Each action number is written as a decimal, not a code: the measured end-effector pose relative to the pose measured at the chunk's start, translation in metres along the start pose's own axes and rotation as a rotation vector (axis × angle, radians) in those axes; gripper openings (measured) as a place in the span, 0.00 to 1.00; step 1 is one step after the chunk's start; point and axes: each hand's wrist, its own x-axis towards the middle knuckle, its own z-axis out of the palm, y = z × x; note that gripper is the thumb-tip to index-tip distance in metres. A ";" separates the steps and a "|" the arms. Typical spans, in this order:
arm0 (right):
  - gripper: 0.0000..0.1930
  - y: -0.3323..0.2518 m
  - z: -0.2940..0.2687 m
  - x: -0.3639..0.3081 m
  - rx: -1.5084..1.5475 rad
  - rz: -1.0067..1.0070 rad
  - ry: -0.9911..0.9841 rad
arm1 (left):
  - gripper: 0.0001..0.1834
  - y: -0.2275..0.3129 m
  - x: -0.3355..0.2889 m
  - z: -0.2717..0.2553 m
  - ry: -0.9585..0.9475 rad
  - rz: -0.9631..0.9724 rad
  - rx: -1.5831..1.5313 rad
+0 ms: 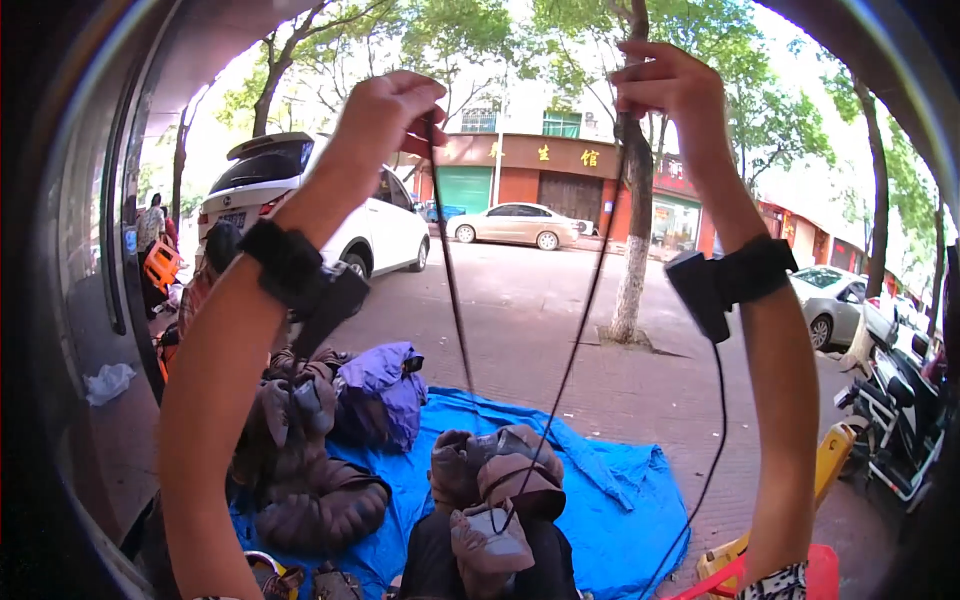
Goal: Threading and organizing laces on a shoe at an outdoor workstation.
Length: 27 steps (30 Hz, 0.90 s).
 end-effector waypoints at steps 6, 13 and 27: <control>0.19 -0.026 0.041 0.012 0.114 0.007 -0.053 | 0.14 0.017 0.003 0.028 -0.052 0.018 -0.091; 0.10 -0.012 0.055 0.012 0.104 0.053 -0.115 | 0.14 0.021 0.010 0.027 0.004 0.165 -0.098; 0.06 -0.015 0.072 0.006 0.132 0.078 -0.027 | 0.12 0.013 0.008 0.008 0.037 0.042 -0.141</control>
